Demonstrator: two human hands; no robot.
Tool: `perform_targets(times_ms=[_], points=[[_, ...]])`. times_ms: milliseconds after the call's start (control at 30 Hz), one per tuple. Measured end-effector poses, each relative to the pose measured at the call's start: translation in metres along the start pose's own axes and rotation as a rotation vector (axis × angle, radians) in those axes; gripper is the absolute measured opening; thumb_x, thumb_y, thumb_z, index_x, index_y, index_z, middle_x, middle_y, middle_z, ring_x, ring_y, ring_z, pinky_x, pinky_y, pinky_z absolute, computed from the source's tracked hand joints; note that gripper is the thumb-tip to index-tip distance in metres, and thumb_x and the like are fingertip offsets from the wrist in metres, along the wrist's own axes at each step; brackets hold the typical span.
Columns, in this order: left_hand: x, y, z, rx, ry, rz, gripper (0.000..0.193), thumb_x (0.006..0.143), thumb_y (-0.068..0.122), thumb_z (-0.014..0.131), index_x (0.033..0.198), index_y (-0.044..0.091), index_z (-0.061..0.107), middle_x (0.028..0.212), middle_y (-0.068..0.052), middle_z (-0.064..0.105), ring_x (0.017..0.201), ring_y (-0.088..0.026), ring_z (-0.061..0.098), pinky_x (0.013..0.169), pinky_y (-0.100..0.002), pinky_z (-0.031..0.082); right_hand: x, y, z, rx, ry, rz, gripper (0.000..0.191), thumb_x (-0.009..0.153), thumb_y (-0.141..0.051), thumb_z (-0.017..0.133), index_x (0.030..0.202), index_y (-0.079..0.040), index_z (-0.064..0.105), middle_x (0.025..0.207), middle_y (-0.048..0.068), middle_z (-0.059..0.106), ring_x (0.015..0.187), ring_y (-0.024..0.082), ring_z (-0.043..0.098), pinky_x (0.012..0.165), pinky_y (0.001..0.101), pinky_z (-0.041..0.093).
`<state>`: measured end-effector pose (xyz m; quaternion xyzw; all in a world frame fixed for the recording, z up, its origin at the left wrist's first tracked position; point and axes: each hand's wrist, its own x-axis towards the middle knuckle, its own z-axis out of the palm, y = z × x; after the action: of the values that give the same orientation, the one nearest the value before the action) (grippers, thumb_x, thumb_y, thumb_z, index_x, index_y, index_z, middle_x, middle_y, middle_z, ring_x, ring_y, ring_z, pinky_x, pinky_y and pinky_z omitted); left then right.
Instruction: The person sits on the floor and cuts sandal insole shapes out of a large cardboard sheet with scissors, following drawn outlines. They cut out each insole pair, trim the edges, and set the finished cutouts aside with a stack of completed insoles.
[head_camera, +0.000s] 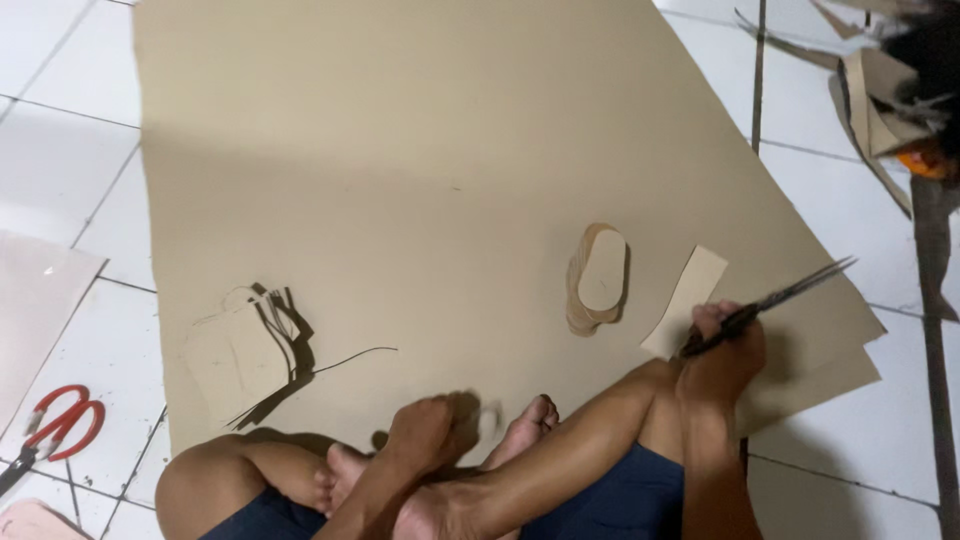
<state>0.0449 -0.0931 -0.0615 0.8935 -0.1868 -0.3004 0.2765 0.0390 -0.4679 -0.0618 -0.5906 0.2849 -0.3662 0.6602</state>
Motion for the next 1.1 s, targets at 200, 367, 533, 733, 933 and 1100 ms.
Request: perform_targets(times_ms=[200,367,533,733,933,1100], points=[[-0.015,0.008,-0.019,-1.352,0.718,0.205,0.010,0.094,-0.001,0.068,0.098,0.001,0.059,0.083,-0.003,0.060,0.072,-0.015,0.059,0.067,-0.029,0.052,-0.097,-0.020,0.014,0.086,-0.206,0.172,0.024,0.089,0.006,0.068,0.108,-0.006,0.061,0.101,0.003,0.064,0.094,0.014,0.061,0.083,0.0261,0.049],[-0.054,0.024,-0.016,-1.551,0.672,0.043,0.006,0.093,0.002,0.067,0.096,0.001,0.063,0.074,-0.005,0.061,0.064,-0.015,0.060,0.062,-0.029,0.051,-0.170,-0.054,0.047,0.092,-0.398,0.268,0.031,0.082,0.009,0.071,0.109,-0.003,0.063,0.108,0.008,0.069,0.099,0.015,0.064,0.089,0.0290,0.052],[-0.073,0.035,0.003,-1.413,0.680,0.097,0.010,0.092,0.001,0.069,0.101,-0.001,0.066,0.080,-0.003,0.064,0.069,-0.012,0.059,0.065,-0.026,0.050,-0.198,-0.092,0.051,0.128,-0.515,0.325,0.026,0.082,0.009,0.071,0.105,0.001,0.064,0.112,0.014,0.072,0.094,0.017,0.068,0.084,0.0308,0.056],[-0.077,0.057,0.031,-1.330,0.590,0.100,0.012,0.092,0.003,0.067,0.104,0.000,0.068,0.083,-0.001,0.066,0.070,-0.008,0.058,0.063,-0.024,0.049,-0.212,-0.092,0.041,0.032,-0.565,0.342,0.026,0.081,0.006,0.073,0.105,0.000,0.065,0.113,0.012,0.073,0.086,0.014,0.067,0.075,0.0286,0.054],[-0.085,0.075,0.039,-1.351,0.489,-0.028,0.021,0.102,0.016,0.061,0.109,0.000,0.073,0.079,-0.001,0.064,0.064,-0.008,0.048,0.056,-0.024,0.039,-0.214,-0.078,0.040,-0.056,-0.697,0.355,0.030,0.080,0.003,0.077,0.107,-0.004,0.066,0.093,0.006,0.068,0.085,0.011,0.064,0.076,0.0254,0.053],[-0.097,0.076,0.037,-1.368,0.429,0.049,0.025,0.100,0.017,0.060,0.114,0.000,0.072,0.089,-0.001,0.069,0.078,-0.007,0.059,0.066,-0.023,0.049,-0.214,-0.079,0.034,-0.066,-0.686,0.334,0.028,0.080,0.003,0.078,0.105,-0.004,0.066,0.090,0.001,0.064,0.083,0.009,0.060,0.074,0.0243,0.051]])
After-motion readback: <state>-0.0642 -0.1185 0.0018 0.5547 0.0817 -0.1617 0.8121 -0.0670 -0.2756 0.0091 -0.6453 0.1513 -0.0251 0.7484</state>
